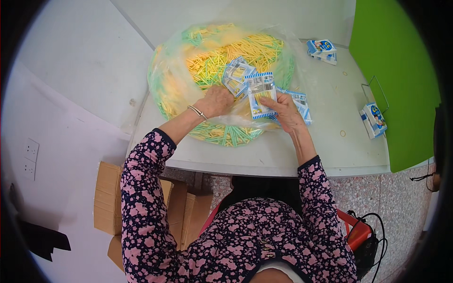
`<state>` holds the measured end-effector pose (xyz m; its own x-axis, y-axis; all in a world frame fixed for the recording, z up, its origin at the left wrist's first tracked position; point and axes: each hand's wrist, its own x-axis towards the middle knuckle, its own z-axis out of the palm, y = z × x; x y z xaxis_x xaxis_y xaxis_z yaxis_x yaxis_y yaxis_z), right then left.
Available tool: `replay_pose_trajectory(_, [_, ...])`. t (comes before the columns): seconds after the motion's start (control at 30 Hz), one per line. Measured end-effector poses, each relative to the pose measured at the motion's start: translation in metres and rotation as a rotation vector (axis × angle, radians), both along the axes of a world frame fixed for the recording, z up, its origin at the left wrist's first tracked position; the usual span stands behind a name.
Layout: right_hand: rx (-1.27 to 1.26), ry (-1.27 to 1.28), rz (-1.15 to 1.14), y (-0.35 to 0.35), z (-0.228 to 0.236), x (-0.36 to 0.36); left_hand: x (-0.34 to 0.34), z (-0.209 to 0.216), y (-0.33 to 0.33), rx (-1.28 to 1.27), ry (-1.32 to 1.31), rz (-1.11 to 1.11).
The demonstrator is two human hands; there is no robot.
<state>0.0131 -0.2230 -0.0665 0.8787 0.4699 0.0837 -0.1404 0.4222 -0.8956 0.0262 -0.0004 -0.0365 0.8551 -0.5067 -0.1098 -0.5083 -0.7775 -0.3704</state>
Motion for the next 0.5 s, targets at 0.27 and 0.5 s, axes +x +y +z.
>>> replay_pose_trajectory(0.27, [-0.066, -0.017, -0.018, 0.000, -0.005, 0.001, -0.011, 0.010, 0.015, -0.170, -0.206, -0.099])
replay_pose_trajectory(0.5, [-0.118, -0.006, 0.036, 0.002, -0.005, 0.002, -0.012, 0.048, 0.026, -0.808, -0.140, 0.000])
